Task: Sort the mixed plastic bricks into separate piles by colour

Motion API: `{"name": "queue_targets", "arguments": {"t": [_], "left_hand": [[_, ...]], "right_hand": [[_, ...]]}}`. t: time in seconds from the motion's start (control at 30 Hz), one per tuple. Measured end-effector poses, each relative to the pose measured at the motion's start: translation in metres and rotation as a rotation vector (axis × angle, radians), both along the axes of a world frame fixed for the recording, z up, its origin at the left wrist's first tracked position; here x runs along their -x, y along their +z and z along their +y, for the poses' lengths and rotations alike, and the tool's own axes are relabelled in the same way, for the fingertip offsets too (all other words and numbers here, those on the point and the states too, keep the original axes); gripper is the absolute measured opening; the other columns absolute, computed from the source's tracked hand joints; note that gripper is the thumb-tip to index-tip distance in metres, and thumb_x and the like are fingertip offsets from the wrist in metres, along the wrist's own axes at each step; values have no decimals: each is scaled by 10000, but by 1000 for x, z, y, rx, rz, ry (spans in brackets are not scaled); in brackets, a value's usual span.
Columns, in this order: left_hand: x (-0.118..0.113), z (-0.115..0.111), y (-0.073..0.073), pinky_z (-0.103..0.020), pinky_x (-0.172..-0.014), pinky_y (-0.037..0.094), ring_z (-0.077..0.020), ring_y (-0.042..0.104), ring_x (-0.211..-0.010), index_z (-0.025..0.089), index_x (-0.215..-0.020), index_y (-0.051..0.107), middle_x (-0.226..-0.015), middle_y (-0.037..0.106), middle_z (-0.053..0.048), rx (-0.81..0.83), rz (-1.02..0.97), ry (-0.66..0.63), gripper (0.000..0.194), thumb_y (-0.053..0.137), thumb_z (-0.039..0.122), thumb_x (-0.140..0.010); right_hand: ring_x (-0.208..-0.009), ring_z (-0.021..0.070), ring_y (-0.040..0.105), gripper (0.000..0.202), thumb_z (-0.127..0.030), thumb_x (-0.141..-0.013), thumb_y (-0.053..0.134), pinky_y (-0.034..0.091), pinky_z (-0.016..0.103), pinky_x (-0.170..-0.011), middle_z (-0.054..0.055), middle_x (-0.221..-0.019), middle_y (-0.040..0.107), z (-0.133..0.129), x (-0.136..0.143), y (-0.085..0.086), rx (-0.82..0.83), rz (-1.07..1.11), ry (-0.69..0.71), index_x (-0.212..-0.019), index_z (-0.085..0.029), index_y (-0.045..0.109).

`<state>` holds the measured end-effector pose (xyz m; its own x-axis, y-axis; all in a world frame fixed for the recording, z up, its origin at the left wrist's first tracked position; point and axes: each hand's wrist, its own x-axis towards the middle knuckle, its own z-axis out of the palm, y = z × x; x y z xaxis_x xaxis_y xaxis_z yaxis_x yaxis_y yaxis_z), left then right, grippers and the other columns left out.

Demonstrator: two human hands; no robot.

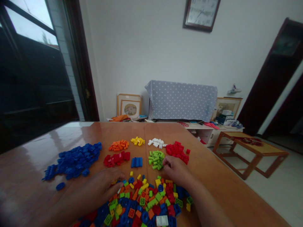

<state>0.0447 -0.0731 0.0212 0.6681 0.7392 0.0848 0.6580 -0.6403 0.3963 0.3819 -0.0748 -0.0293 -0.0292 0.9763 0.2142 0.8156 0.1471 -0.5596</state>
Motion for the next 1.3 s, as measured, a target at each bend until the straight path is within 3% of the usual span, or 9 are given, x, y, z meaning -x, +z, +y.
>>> {"name": "queue_targets", "arguments": {"t": [0.23, 0.43, 0.67, 1.0, 1.3], "left_hand": [[-1, 1, 0, -320, -901, 448, -213, 603, -1012, 254, -1041, 668, -1046, 672, -28, 9, 3, 2, 243, 473, 345, -928], [-2, 1, 1, -337, -910, 441, -214, 603, -1002, 256, -1070, 668, -1050, 673, -36, 19, 1, 3, 258, 471, 344, -929], [-1, -1, 0, -338, -933, 432, -212, 601, -1031, 267, -1082, 662, -1079, 673, -25, 24, -8, 7, 253, 475, 333, -925], [-2, 0, -1, -331, -916, 438, -208, 603, -993, 247, -1054, 668, -1051, 672, -40, -4, 3, 9, 256, 465, 341, -929], [0, -1, -1, -349, -928, 436, -221, 599, -1020, 237, -1079, 655, -1081, 668, -47, -18, 4, 11, 273, 448, 343, -936]], "right_hand": [[-709, 153, 592, 206, -181, -799, 508, 368, 233, -622, 5, -768, 681, -6, 4, 10, 47, -22, 36, -877, -204, 697], [-673, 136, 560, 130, -198, -788, 528, 364, 217, -599, 0, -744, 666, -10, -1, 13, 73, -4, 25, -794, -184, 657], [-625, 118, 552, 133, -245, -775, 594, 307, 203, -526, -27, -712, 642, -20, 14, 17, 193, -79, 149, -879, -220, 674], [-696, 141, 568, 126, -242, -790, 574, 291, 218, -560, 9, -786, 678, -18, 15, 22, 194, -227, 42, -828, -218, 692], [-635, 136, 562, 129, -300, -797, 592, 291, 222, -540, 2, -712, 675, -13, 7, 13, 183, -171, 22, -801, -216, 690]]}}
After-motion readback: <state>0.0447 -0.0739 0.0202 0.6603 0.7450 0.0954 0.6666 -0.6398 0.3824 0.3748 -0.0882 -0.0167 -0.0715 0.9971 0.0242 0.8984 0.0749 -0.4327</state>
